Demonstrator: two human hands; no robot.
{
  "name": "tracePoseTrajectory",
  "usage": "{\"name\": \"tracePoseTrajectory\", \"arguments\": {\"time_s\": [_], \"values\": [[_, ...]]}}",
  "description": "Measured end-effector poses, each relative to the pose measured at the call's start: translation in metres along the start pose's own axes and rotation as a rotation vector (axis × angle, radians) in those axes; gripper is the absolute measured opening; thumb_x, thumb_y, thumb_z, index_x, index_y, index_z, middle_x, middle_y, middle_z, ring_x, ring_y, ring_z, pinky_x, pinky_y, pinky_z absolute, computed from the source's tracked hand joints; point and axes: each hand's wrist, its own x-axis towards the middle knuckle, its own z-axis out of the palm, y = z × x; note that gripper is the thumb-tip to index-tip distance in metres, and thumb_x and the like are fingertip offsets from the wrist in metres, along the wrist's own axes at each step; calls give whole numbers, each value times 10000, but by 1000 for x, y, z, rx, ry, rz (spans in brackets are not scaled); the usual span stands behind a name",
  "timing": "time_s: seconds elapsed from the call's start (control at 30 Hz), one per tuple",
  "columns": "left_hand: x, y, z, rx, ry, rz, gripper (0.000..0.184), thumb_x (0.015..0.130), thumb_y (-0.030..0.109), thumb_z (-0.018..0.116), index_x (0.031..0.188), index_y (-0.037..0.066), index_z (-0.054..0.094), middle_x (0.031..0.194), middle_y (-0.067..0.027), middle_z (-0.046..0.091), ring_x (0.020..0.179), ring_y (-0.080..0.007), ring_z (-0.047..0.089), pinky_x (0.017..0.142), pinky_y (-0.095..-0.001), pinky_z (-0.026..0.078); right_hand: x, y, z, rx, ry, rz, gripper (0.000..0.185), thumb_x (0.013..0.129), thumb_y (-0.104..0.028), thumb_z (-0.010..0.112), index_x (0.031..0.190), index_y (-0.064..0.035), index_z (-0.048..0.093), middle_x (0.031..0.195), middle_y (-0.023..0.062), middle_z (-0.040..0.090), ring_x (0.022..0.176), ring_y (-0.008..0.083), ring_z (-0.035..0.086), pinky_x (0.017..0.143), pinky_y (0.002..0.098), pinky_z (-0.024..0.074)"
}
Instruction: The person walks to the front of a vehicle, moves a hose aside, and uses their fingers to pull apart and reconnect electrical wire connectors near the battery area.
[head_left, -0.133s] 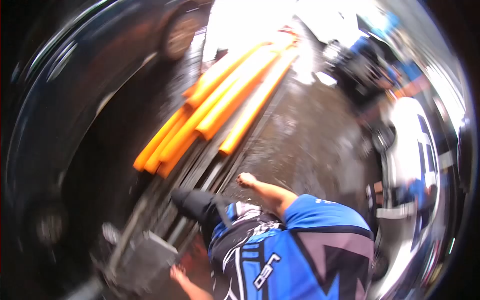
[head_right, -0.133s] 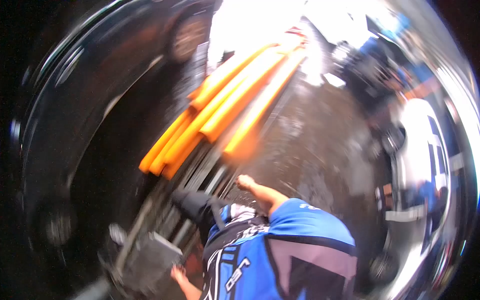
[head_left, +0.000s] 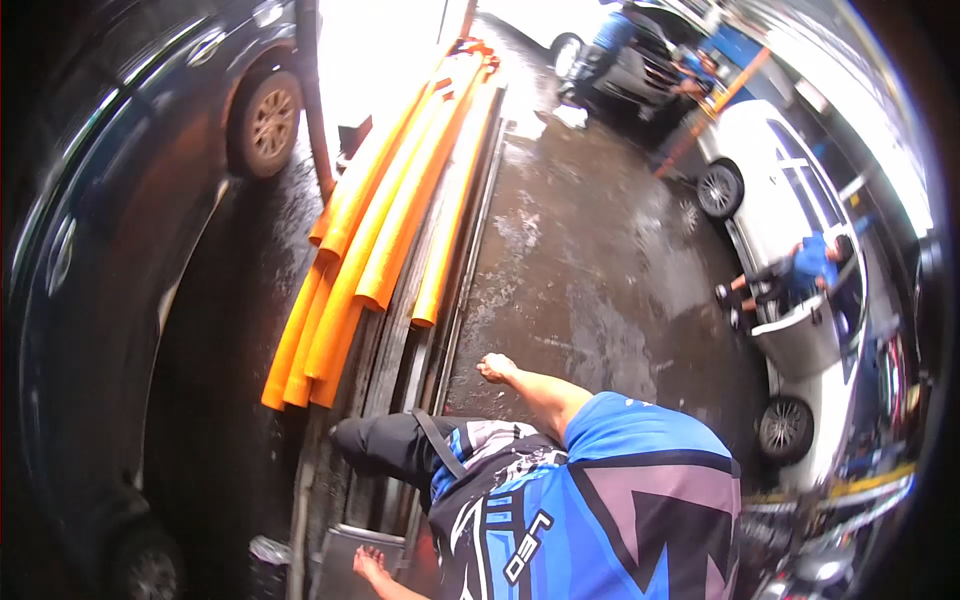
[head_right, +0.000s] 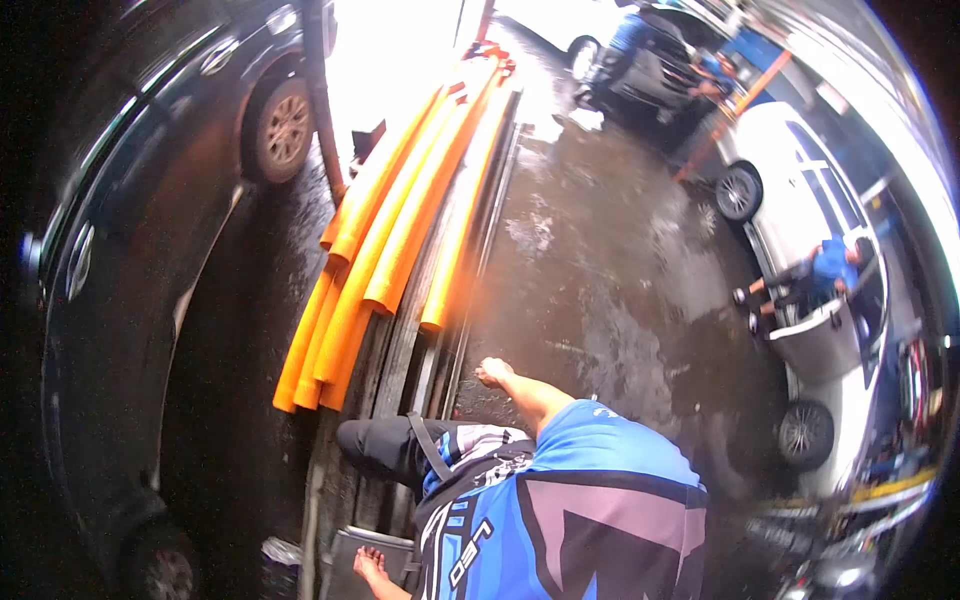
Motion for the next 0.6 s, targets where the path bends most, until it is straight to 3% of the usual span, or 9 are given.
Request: {"name": "tracePoseTrajectory", "arguments": {"time_s": [0.07, 0.1, 0.17, 0.23, 0.27, 0.37, 0.47, 0.53, 0.6], "values": [[19, 93, -19, 66, -33, 130, 269, 1000, 316, 522, 1126, 96, 613, 868, -64, 650, 715, -192, 625, 566, -305, 508, -18, -26, 36, -72, 17, -22, 338, 961, -382, 520, 965, -104, 711, 1003, 179, 705, 956, 379, 676, 830, 482, 535], [24, 114, 13, 88, -99, 152, 278, 1004, 316, 516, 1138, 92, 611, 868, -65, 650, 707, -189, 625, 558, -295, 509, -33, -20, 12, -233, 61, -14, 334, 960, -384, 523, 957, -106, 708, 994, 168, 709, 943, 377, 679, 822, 480, 537], [67, 153, 51, 119, -240, 216, 293, 1006, 324, 518, 1154, 86, 604, 861, -64, 648, 687, -176, 627, 545, -270, 513, -68, -25, 14, -147, -118, 161, 362, 940, -362, 525, 1051, -59, 687, 1076, 189, 696, 1007, 331, 679, 833, 445, 538], [105, 208, 87, 178, -327, 285, 291, 1008, 315, 529, 1162, 78, 598, 846, -56, 647, 643, -144, 611, 519, -260, 509, -41, -27, 39, -564, -273, -18, 345, 923, -349, 558, 1059, -60, 690, 1081, 153, 704, 1022, 315, 677, 843, 447, 543], [114, 239, 101, 211, -358, 307, 285, 1011, 308, 525, 1164, 79, 598, 846, -58, 647, 636, -143, 608, 510, -263, 508, -35, -44, 56, -301, -108, 198, 218, 898, -257, 576, 975, -100, 706, 1046, 93, 717, 980, 311, 684, 835, 420, 558], [127, 315, 139, 315, -425, 343, 275, 1016, 303, 518, 1156, 82, 606, 811, -61, 649, 615, -147, 607, 507, -273, 511, 41, -59, 65, -506, -30, -311, 286, 929, -355, 540, 1013, -129, 693, 1057, 148, 700, 966, 329, 685, 846, 442, 549], [134, 375, 147, 401, -382, 315, 255, 1020, 291, 504, 1114, 83, 617, 787, -57, 648, 594, -149, 605, 475, -271, 494, 37, -214, 15, -587, -84, -458, 259, 939, -285, 491, 1057, -100, 629, 1021, 194, 670, 936, 397, 659, 811, 508, 541], [140, 403, 141, 420, -360, 338, 247, 1021, 289, 501, 1095, 84, 618, 785, -56, 645, 587, -151, 602, 458, -269, 485, 12, -320, -17, -327, 95, -513, 312, 956, -320, 481, 969, -48, 632, 924, 239, 651, 928, 434, 636, 792, 535, 510], [143, 423, 135, 442, -317, 357, 238, 1020, 286, 496, 1059, 85, 617, 774, -54, 641, 569, -152, 594, 430, -268, 466, 11, -390, -34, -35, 185, -476, 411, 983, -376, 461, 990, -8, 644, 970, 259, 644, 1009, 453, 595, 883, 525, 463]]}}
